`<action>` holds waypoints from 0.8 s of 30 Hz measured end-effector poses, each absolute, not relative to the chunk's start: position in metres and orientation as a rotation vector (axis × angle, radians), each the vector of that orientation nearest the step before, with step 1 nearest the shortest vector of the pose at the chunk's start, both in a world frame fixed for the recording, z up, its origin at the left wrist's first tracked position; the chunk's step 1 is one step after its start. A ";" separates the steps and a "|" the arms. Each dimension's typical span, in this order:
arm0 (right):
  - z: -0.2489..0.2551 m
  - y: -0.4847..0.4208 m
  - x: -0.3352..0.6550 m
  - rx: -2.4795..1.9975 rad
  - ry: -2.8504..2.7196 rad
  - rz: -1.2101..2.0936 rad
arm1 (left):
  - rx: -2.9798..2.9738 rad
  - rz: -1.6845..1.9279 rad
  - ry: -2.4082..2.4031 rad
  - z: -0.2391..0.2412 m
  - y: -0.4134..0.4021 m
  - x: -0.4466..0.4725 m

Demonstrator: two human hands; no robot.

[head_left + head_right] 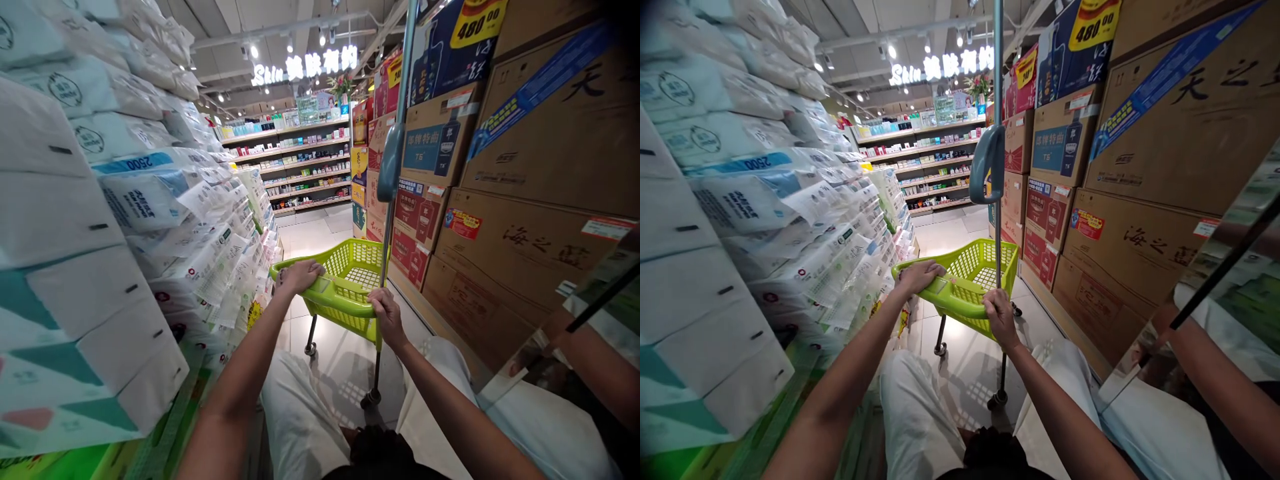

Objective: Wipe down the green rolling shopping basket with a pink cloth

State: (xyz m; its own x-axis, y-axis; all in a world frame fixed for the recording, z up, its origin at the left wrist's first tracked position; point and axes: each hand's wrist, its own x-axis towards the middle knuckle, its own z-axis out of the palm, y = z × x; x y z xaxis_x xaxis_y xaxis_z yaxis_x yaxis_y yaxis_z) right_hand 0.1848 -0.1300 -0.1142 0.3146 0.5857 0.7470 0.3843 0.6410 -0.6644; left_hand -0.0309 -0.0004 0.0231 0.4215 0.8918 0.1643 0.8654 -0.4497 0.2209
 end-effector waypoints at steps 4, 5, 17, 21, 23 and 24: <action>-0.118 -0.129 0.189 -0.934 -1.228 0.099 | 2.799 0.424 1.322 0.014 -0.035 -0.002; -0.119 -0.129 0.192 -0.949 -1.223 0.092 | 2.846 0.451 1.244 0.013 -0.040 0.001; -0.127 -0.116 0.198 -1.089 -1.087 0.110 | 2.682 0.657 1.562 0.006 -0.033 -0.029; -0.124 -0.113 0.193 -1.073 -1.035 0.160 | 2.946 0.708 1.275 -0.008 -0.070 0.022; -0.123 -0.113 0.198 -1.067 -1.054 0.210 | 3.052 0.771 1.091 -0.015 -0.081 0.034; -0.122 -0.112 0.203 -1.063 -1.069 0.232 | 3.085 0.817 1.014 -0.018 -0.084 0.036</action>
State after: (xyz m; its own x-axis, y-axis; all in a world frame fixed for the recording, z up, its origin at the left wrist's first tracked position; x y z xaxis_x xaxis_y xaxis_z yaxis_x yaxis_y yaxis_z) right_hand 0.2025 -0.1118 -0.1224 0.5089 0.6185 0.5987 0.3144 0.5140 -0.7981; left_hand 0.0356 -0.0836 -0.0185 0.7008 0.5017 0.5071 0.6021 -0.7973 -0.0433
